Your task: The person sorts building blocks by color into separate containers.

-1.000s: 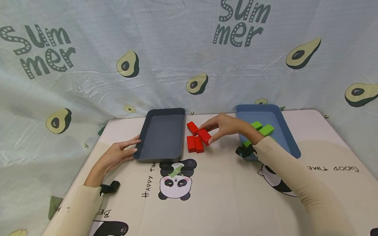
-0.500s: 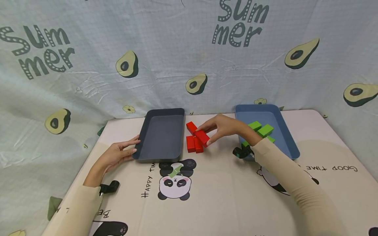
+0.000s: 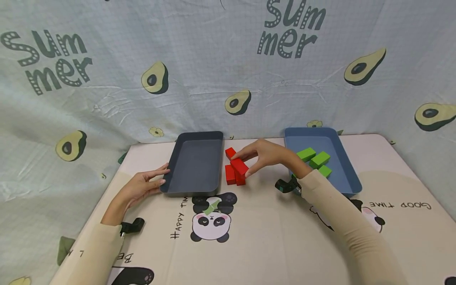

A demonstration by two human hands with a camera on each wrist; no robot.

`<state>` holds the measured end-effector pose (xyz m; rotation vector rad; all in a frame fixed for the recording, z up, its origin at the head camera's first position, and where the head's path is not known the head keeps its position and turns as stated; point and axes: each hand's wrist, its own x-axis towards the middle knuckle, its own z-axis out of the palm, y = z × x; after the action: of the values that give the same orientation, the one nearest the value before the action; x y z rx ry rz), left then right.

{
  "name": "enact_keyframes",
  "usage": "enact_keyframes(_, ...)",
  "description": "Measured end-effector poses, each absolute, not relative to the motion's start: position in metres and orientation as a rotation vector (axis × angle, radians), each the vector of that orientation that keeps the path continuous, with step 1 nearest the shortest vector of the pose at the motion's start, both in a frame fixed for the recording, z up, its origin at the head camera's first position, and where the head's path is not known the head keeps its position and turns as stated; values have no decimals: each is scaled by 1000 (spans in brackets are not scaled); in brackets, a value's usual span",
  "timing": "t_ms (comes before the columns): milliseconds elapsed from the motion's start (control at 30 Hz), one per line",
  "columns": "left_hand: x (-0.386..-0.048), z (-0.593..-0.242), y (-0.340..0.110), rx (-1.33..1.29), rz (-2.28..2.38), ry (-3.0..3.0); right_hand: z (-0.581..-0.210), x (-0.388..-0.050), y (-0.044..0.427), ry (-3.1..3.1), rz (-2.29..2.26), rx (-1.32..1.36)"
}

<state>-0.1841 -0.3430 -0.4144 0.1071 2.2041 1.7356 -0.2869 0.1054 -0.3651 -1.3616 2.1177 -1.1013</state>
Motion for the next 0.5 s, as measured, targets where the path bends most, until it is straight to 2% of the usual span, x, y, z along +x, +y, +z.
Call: enact_keyframes(500,-183,-411,-341,100,1736,2198,-361,-286,101,2127,-1076,-1477)
